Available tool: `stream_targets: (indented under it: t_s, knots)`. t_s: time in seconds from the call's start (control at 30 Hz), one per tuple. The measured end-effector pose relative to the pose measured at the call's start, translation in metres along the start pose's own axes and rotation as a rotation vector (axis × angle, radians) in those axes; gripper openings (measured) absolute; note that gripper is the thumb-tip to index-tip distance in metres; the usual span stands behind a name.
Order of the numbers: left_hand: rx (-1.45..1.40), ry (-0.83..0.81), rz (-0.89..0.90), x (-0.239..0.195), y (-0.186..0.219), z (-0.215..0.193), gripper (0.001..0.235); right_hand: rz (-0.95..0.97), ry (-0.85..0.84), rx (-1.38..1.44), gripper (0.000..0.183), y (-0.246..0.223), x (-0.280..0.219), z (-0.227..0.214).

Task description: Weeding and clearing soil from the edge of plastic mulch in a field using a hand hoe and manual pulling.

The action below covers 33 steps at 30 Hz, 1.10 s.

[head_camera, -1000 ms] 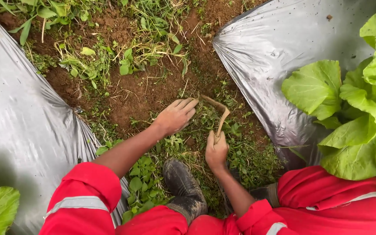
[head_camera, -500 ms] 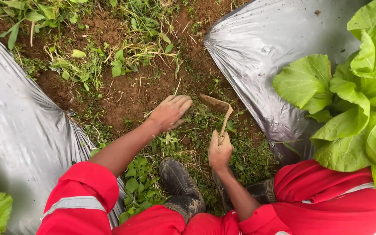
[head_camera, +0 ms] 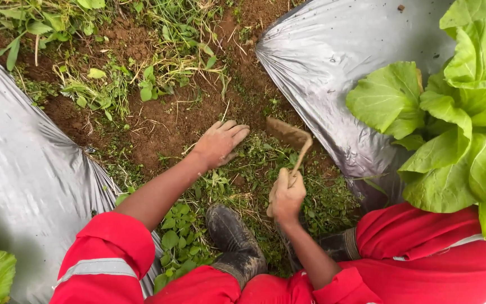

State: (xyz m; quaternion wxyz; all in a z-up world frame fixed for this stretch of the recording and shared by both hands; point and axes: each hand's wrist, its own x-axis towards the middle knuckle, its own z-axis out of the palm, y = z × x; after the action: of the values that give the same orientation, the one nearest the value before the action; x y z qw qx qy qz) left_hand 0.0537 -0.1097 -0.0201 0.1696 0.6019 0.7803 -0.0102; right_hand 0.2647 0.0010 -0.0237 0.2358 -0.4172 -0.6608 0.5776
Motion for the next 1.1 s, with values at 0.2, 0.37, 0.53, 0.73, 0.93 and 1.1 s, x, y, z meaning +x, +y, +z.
stream_targets:
  t_s: [0.2,0.37,0.53,0.73,0.93,1.1]
  knots:
    - [-0.086,-0.017,-0.022,-0.006,0.002,-0.019,0.076,-0.26,0.068,0.198,0.02,-0.039,0.019,-0.002]
    - [-0.009,0.006,0.012,-0.001,0.003,-0.008,0.069,-0.006,-0.061,0.008,0.025,-0.003,-0.004,0.001]
    - [0.145,0.078,0.053,0.0,0.003,0.014,0.071,0.093,-0.051,-0.01,0.028,-0.002,0.002,0.002]
    - [0.052,0.055,0.063,-0.002,0.0,0.026,0.067,-0.108,-0.037,-0.017,0.024,0.011,0.013,0.011]
    - [-0.057,0.024,0.019,-0.008,-0.002,0.015,0.056,0.117,-0.069,-0.178,0.023,0.045,-0.001,0.019]
    - [-0.096,-0.024,0.014,-0.015,0.006,0.01,0.054,-0.168,-0.139,-0.36,0.019,0.058,0.032,0.02]
